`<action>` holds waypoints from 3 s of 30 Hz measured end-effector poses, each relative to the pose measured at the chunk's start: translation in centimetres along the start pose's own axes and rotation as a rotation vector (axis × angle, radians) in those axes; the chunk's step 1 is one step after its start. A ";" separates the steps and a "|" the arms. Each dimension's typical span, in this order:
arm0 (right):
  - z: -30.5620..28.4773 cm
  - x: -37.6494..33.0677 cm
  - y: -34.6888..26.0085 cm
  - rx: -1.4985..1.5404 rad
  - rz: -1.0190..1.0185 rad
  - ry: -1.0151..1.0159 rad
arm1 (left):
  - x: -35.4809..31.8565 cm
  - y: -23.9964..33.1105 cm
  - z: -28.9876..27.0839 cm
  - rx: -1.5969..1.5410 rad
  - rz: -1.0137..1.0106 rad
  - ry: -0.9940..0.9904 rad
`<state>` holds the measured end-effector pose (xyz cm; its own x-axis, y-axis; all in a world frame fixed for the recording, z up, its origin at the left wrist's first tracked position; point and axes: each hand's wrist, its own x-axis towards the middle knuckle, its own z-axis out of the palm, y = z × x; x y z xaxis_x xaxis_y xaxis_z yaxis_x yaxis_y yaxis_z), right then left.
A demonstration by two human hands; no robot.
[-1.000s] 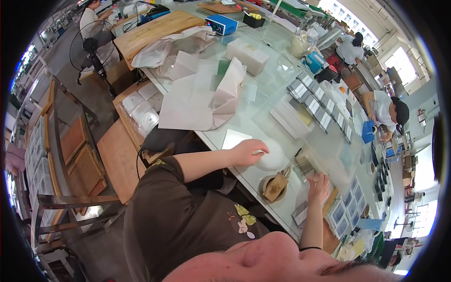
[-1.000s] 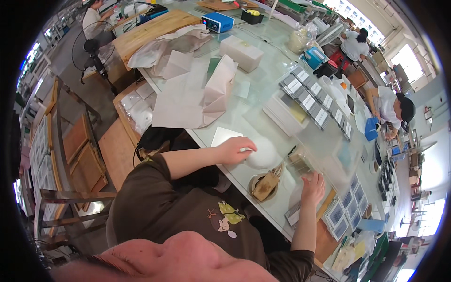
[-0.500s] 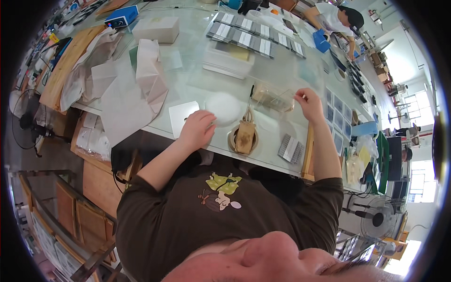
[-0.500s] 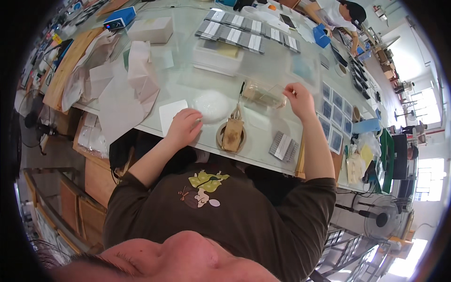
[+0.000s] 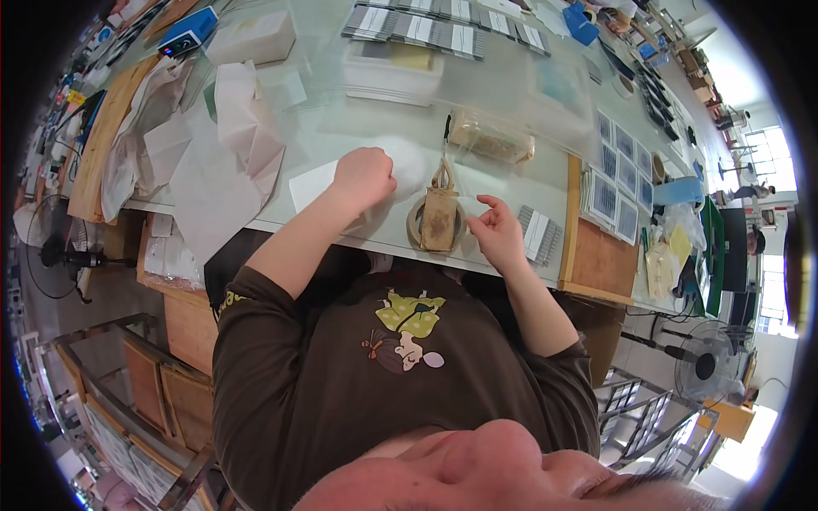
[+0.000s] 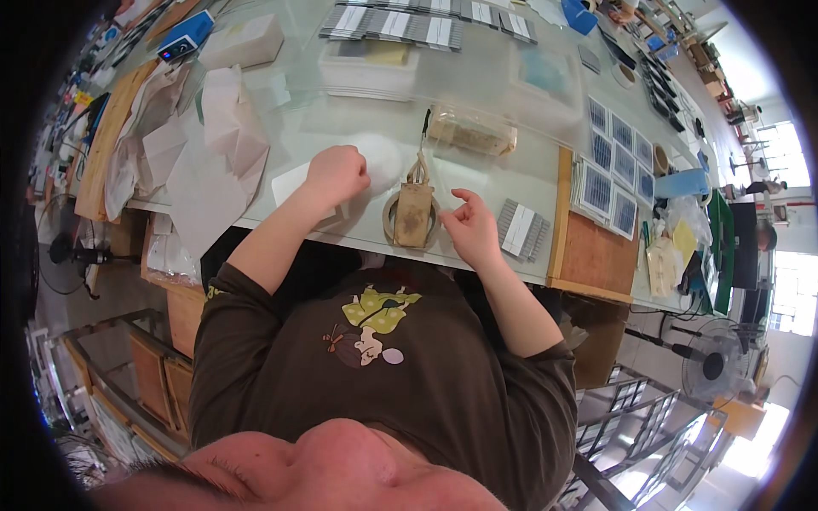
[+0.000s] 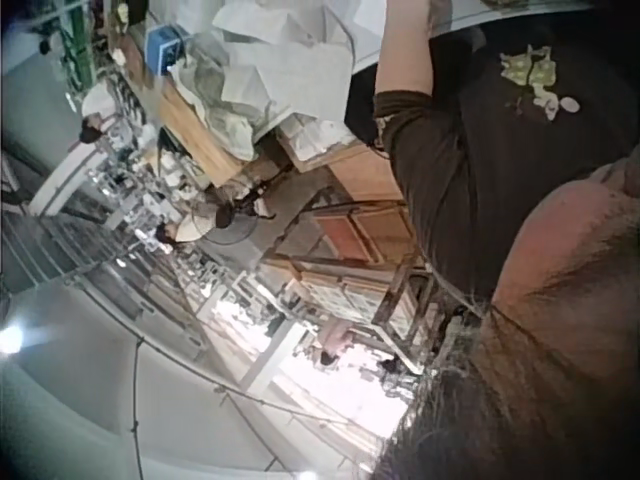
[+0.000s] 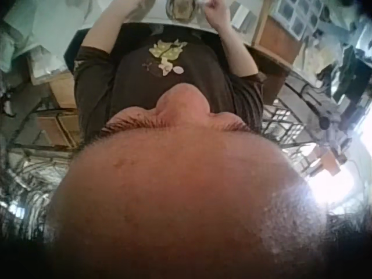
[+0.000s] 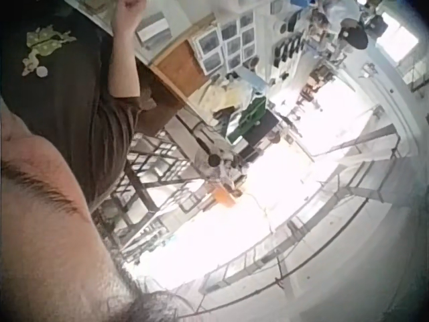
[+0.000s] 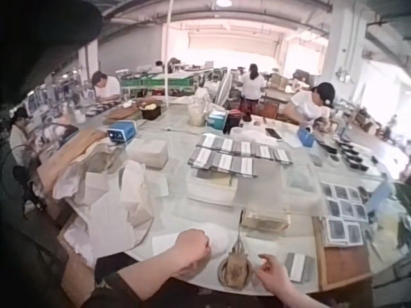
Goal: The person assembles small solar panels by placing paper sheets, solar cell components, and square cover plates together on a jig by hand, then stacks the completed solar panels on the table.
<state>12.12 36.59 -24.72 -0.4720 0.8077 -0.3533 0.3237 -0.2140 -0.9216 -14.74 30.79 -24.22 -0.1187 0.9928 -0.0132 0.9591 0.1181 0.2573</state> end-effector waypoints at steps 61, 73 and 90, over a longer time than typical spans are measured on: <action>0.8 -1.0 1.8 -0.135 -0.202 0.196 | -6.2 6.2 3.8 -0.814 -0.293 0.015; -14.1 -0.3 1.5 -1.059 -0.422 0.228 | -10.1 5.8 4.8 -0.498 0.369 0.381; -15.9 1.3 1.6 -0.987 -0.267 0.233 | -9.4 5.6 6.9 -0.655 0.379 0.369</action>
<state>25.07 46.07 -24.13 -0.4906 0.8711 -0.0213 0.8071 0.4451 -0.3878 -6.53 22.24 -29.30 -0.0041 0.8804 0.4742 0.6213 -0.3693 0.6911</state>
